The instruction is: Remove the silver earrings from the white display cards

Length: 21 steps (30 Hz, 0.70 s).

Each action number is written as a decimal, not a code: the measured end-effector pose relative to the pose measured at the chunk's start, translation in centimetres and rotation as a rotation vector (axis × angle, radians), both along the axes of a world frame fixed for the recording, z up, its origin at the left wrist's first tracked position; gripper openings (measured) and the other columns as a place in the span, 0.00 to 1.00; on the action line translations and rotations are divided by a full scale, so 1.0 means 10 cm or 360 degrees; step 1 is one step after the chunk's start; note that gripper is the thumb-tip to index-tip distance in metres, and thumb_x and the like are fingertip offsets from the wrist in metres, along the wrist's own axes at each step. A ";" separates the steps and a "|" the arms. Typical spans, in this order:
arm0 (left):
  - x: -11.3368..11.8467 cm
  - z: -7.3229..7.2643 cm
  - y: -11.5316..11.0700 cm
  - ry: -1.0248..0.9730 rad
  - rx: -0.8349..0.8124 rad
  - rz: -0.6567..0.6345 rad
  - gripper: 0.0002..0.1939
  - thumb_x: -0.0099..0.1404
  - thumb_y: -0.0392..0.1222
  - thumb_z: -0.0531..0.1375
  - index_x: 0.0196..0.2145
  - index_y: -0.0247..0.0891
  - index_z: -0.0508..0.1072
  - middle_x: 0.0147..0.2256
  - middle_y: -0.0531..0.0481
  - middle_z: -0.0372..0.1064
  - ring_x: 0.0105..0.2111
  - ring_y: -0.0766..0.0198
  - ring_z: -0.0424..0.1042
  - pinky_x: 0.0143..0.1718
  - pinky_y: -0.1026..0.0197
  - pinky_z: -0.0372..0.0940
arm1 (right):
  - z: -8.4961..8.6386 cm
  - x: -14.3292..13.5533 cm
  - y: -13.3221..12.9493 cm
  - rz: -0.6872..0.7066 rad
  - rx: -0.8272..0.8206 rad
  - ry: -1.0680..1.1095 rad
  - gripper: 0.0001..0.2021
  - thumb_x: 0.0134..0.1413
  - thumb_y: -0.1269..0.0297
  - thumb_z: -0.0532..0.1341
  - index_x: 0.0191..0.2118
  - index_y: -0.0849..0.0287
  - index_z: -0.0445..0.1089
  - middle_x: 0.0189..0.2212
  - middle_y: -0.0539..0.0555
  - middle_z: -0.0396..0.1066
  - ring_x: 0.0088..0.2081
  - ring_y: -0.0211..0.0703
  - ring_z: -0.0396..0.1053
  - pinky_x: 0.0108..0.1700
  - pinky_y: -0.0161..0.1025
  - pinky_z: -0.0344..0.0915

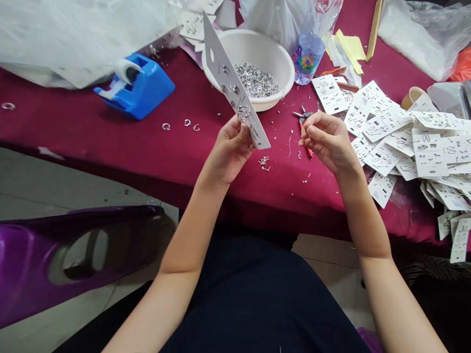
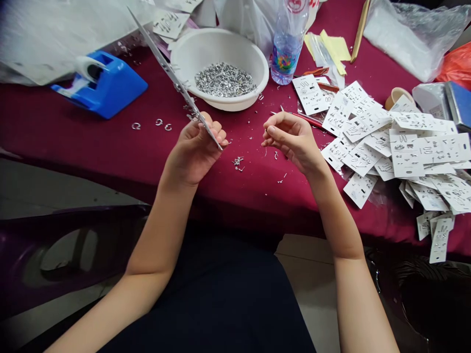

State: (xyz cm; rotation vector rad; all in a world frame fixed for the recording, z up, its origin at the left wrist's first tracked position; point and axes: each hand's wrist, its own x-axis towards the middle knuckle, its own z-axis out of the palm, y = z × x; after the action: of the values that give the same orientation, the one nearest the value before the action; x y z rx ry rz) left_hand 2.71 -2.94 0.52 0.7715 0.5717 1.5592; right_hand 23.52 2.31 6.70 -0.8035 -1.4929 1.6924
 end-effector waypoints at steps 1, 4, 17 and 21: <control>0.00 0.00 0.00 0.0013 -0.0006 0.0013 0.15 0.53 0.50 0.74 0.28 0.40 0.74 0.25 0.58 0.63 0.26 0.76 0.66 0.31 0.74 0.69 | -0.01 0.00 0.00 0.0002 -0.0039 -0.0002 0.16 0.45 0.55 0.74 0.33 0.60 0.71 0.27 0.46 0.68 0.28 0.28 0.68 0.38 0.31 0.75; 0.01 0.00 -0.01 0.0050 -0.0031 0.0039 0.15 0.55 0.50 0.73 0.29 0.40 0.72 0.25 0.58 0.62 0.25 0.75 0.65 0.29 0.74 0.67 | -0.04 0.01 0.01 0.0008 -0.0118 0.0012 0.16 0.46 0.55 0.73 0.34 0.61 0.74 0.27 0.46 0.69 0.29 0.27 0.69 0.42 0.32 0.76; -0.01 -0.02 0.01 0.0035 -0.0069 0.0049 0.13 0.58 0.47 0.71 0.31 0.39 0.72 0.24 0.57 0.61 0.24 0.73 0.65 0.28 0.70 0.64 | -0.06 -0.03 -0.02 -0.0011 -0.0163 -0.0024 0.18 0.42 0.53 0.75 0.35 0.60 0.77 0.31 0.50 0.72 0.36 0.35 0.72 0.52 0.42 0.76; -0.02 -0.04 0.02 0.0033 -0.0038 0.0045 0.13 0.58 0.48 0.71 0.31 0.40 0.73 0.25 0.56 0.62 0.25 0.71 0.65 0.28 0.69 0.64 | -0.10 0.00 0.06 -0.0210 -0.0079 -0.0040 0.22 0.36 0.50 0.76 0.34 0.57 0.74 0.32 0.50 0.71 0.37 0.36 0.72 0.52 0.42 0.75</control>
State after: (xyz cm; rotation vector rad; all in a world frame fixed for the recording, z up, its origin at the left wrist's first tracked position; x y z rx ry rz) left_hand 2.50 -2.76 0.09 0.7652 0.6181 1.5690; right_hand 23.47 2.94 5.74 -0.9319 -1.3878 1.6321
